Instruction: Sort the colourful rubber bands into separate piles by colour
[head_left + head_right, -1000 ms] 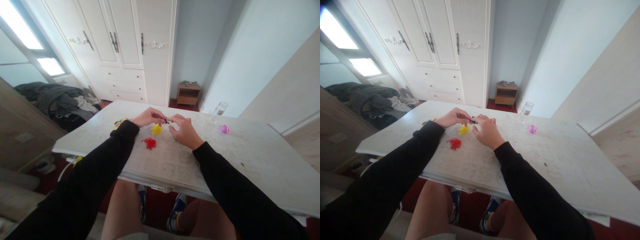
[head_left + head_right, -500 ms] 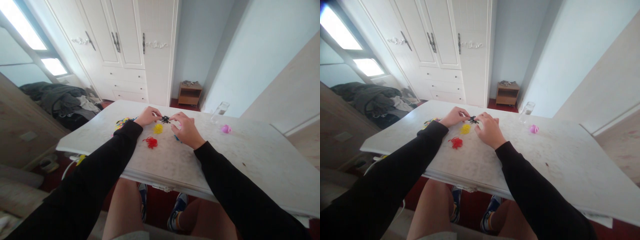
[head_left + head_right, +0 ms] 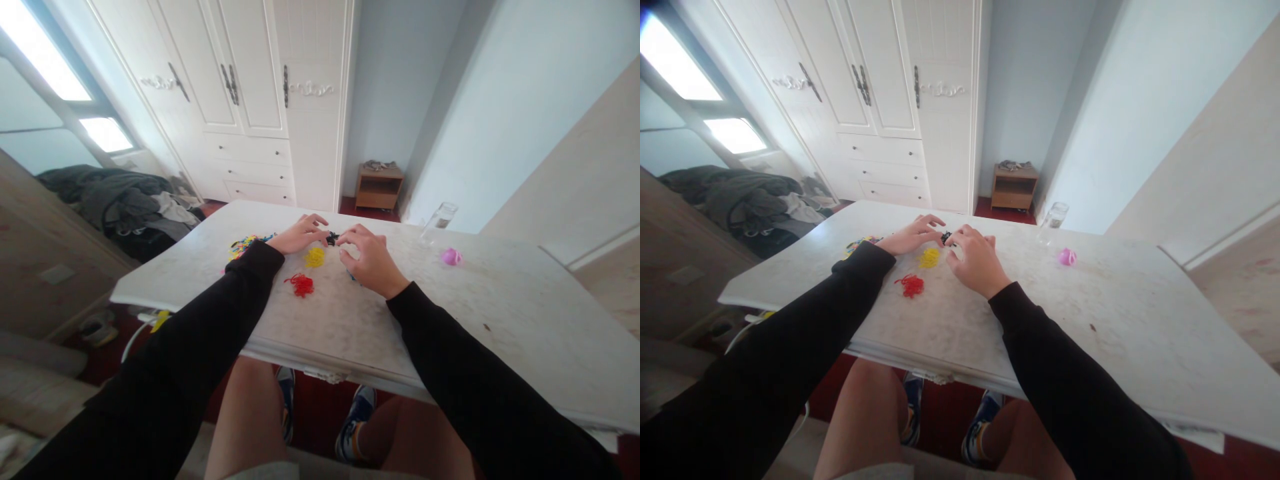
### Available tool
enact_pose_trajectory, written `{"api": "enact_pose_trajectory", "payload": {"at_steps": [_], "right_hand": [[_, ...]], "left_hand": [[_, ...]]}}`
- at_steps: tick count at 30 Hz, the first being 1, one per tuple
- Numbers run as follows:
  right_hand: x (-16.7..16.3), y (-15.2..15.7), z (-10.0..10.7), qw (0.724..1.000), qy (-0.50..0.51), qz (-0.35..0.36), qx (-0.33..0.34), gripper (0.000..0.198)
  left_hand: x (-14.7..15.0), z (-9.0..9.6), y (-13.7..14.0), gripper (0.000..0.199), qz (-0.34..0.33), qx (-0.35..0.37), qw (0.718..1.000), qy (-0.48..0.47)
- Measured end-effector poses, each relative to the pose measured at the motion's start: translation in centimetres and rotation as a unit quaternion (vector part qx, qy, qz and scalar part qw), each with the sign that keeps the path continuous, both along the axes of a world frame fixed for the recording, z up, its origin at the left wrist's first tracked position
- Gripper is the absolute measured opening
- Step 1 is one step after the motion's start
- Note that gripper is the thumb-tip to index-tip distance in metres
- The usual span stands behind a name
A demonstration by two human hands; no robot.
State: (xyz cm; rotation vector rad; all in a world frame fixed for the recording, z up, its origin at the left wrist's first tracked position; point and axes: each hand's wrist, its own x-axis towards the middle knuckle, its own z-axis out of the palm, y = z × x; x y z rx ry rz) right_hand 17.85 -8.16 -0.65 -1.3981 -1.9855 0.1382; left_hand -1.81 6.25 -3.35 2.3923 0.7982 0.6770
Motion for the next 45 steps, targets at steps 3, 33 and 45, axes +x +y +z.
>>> {"api": "enact_pose_trajectory", "payload": {"at_steps": [3,33,45], "right_hand": [[-0.01,-0.01,-0.03,1.000,-0.002,0.003,0.000,0.018],[-0.11,-0.15,-0.17,0.999,-0.025,0.012,-0.027,0.017],[-0.17,-0.22,-0.21,0.998,-0.047,0.018,-0.041,0.018]], "left_hand": [[-0.09,-0.15,0.05,0.040,0.004,-0.014,1.000,0.013],[0.09,0.27,-0.16,0.020,-0.044,-0.121,0.991,-0.041],[-0.01,0.12,0.04,0.017,-0.045,-0.120,0.991,-0.042]]}}
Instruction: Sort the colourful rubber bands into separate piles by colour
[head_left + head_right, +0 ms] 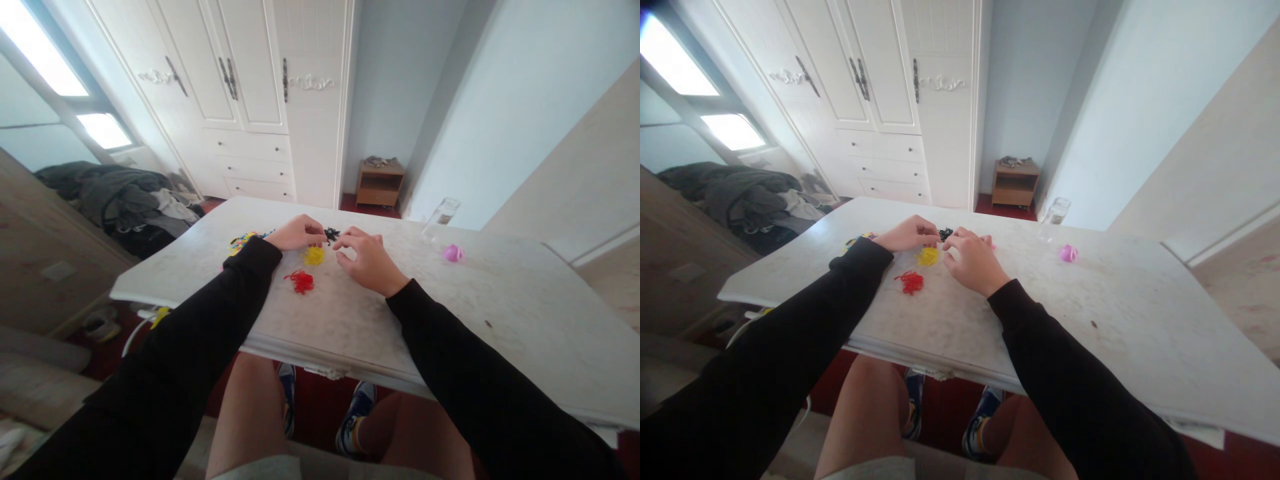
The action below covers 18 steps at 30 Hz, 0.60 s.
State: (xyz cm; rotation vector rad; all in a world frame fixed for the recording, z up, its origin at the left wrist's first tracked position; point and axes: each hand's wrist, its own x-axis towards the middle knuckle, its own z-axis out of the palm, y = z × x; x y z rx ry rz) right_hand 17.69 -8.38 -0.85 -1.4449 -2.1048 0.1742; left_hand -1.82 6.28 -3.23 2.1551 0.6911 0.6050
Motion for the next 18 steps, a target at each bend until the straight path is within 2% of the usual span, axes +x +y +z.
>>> {"api": "enact_pose_trajectory", "payload": {"at_steps": [11,18], "right_hand": [[0.11,0.17,-0.18,1.000,-0.004,-0.003,-0.008,0.016],[0.86,0.94,-0.52,1.000,0.007,-0.019,-0.008,0.018]], "left_hand": [[-0.18,-0.24,0.01,0.021,0.011,-0.013,1.000,0.011],[-0.16,-0.85,0.20,0.026,0.089,0.054,0.993,-0.055]]}}
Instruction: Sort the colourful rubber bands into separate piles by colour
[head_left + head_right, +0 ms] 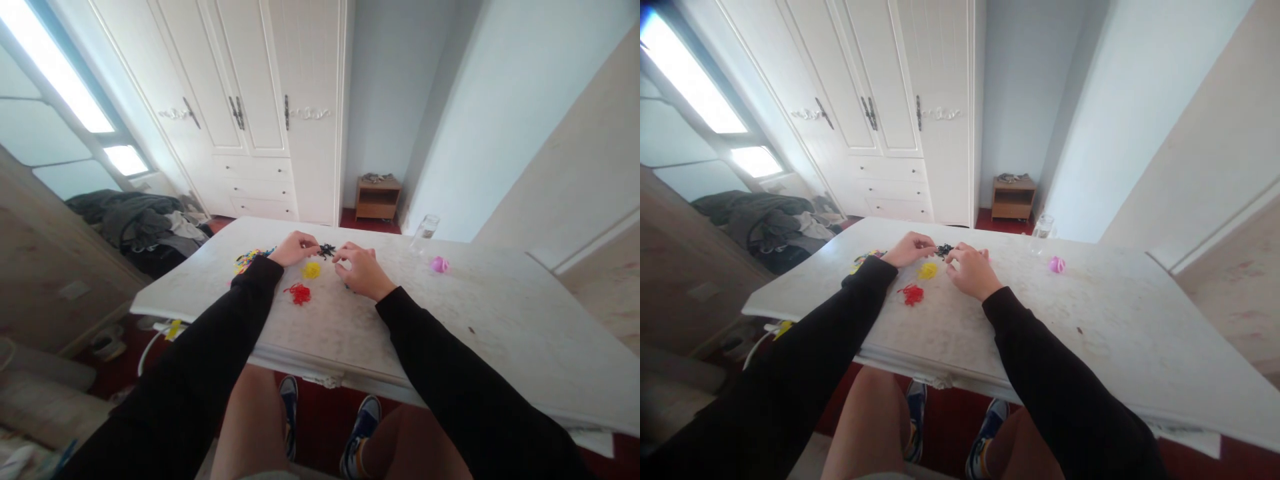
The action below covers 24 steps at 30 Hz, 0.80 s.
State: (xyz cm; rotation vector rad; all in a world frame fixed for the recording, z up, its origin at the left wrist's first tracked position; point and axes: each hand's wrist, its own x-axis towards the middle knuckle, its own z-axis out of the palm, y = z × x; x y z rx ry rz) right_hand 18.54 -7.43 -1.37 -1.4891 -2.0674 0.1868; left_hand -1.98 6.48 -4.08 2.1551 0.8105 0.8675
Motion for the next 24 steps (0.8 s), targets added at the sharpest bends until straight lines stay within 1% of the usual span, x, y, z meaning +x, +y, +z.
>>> {"api": "enact_pose_trajectory", "payload": {"at_steps": [3,5,7,9,12,14,17,20,24], "right_hand": [[0.6,0.3,0.1,1.000,0.011,-0.022,-0.004,0.018],[1.1,0.4,0.3,0.999,0.016,-0.034,-0.003,0.017],[1.5,0.6,0.3,0.999,0.018,-0.047,0.003,0.017],[1.8,0.7,0.3,0.998,0.019,-0.053,0.008,0.017],[1.9,0.9,0.1,0.999,0.020,-0.050,0.008,0.018],[1.9,1.0,0.0,0.999,0.019,-0.048,0.007,0.018],[1.9,1.1,-0.2,0.999,0.015,-0.047,0.008,0.018],[2.1,1.1,-0.3,0.999,0.009,-0.052,0.009,0.018],[2.3,1.3,-0.5,0.998,0.006,-0.057,0.009,0.019]], "left_hand": [[-0.6,0.4,-0.2,0.026,0.086,0.014,0.993,-0.079],[-1.6,1.0,-0.5,0.027,0.157,0.014,0.975,-0.160],[-3.2,1.7,-0.8,0.026,0.200,0.016,0.963,-0.182],[-5.3,2.3,-1.0,0.024,0.230,0.010,0.957,-0.176],[-8.9,2.8,-1.3,0.024,0.265,0.002,0.955,-0.136],[-11.2,2.8,-1.4,0.026,0.278,0.005,0.957,-0.078],[-13.8,2.4,-1.6,0.025,0.302,0.042,0.952,0.022],[-15.3,1.9,-2.2,0.024,0.314,0.066,0.943,0.090],[-15.8,1.9,-3.6,0.025,0.312,0.065,0.939,0.132]]}}
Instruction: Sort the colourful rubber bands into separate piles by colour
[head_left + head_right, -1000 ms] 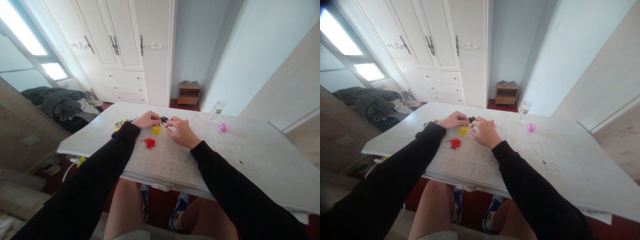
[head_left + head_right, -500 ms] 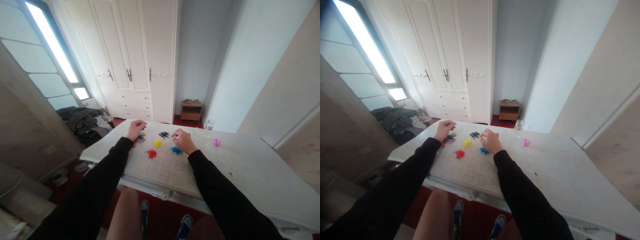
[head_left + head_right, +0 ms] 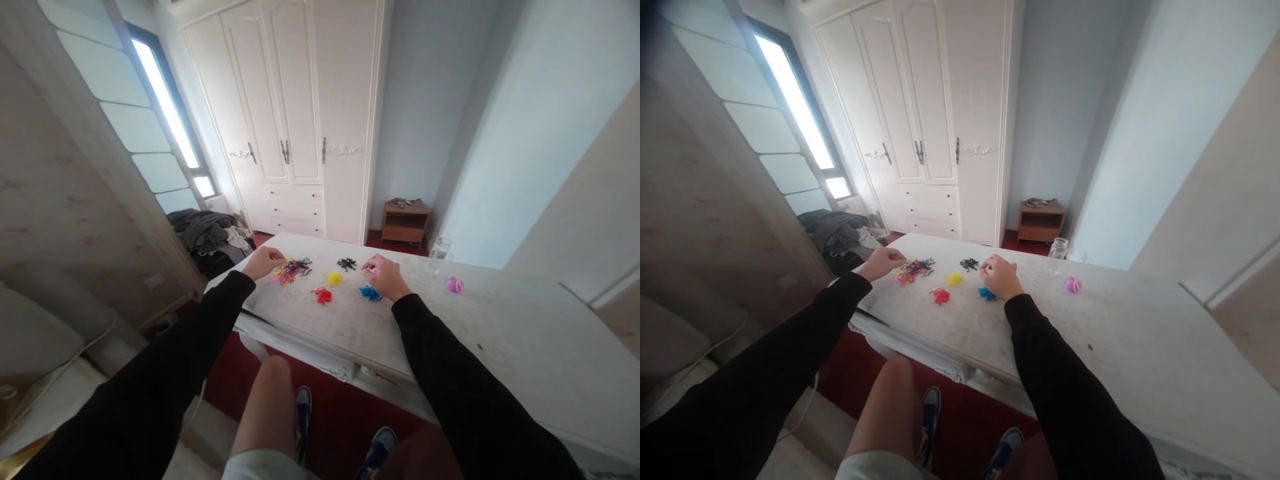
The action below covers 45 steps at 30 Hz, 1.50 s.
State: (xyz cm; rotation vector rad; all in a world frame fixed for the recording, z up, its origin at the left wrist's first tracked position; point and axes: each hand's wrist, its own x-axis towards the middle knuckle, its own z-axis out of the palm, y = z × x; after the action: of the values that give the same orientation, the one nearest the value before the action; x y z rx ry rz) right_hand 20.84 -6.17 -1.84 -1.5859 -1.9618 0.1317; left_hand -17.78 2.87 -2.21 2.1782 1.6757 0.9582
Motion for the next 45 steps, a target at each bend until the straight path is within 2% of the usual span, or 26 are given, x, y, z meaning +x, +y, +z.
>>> {"api": "enact_pose_trajectory", "payload": {"at_steps": [4,7,10,15,23,31,38,45], "right_hand": [[0.1,0.1,-0.1,1.000,-0.001,0.009,0.001,0.020],[0.0,0.0,-0.1,1.000,-0.002,0.015,0.002,0.020],[0.0,0.0,-0.1,1.000,-0.006,0.012,-0.002,0.020],[0.0,-0.1,0.1,1.000,-0.014,0.014,-0.009,0.021],[-0.1,-0.1,0.0,1.000,-0.021,0.013,-0.013,0.021],[0.0,0.0,-0.1,0.999,-0.028,0.020,-0.012,0.021],[-0.1,-0.1,-0.1,0.999,-0.033,0.026,-0.021,0.021],[-0.1,0.0,-0.3,0.998,-0.041,0.036,-0.020,0.022]], "left_hand": [[0.2,0.1,-1.4,0.031,-0.024,-0.024,0.999,0.021],[0.5,-0.1,-1.9,0.027,-0.031,-0.017,0.999,0.027],[0.8,-0.5,-2.0,0.024,-0.033,-0.008,0.999,0.028],[0.9,-0.9,-1.9,0.023,-0.034,-0.034,0.999,0.025],[0.1,-0.6,-1.5,0.024,-0.028,-0.013,0.999,0.016],[-0.4,-0.5,-1.5,0.019,-0.042,-0.008,0.999,-0.030],[-0.5,-0.6,-1.2,0.025,-0.036,-0.025,0.994,-0.101],[-0.3,-0.2,-1.9,0.020,-0.023,-0.010,0.996,-0.086]]}}
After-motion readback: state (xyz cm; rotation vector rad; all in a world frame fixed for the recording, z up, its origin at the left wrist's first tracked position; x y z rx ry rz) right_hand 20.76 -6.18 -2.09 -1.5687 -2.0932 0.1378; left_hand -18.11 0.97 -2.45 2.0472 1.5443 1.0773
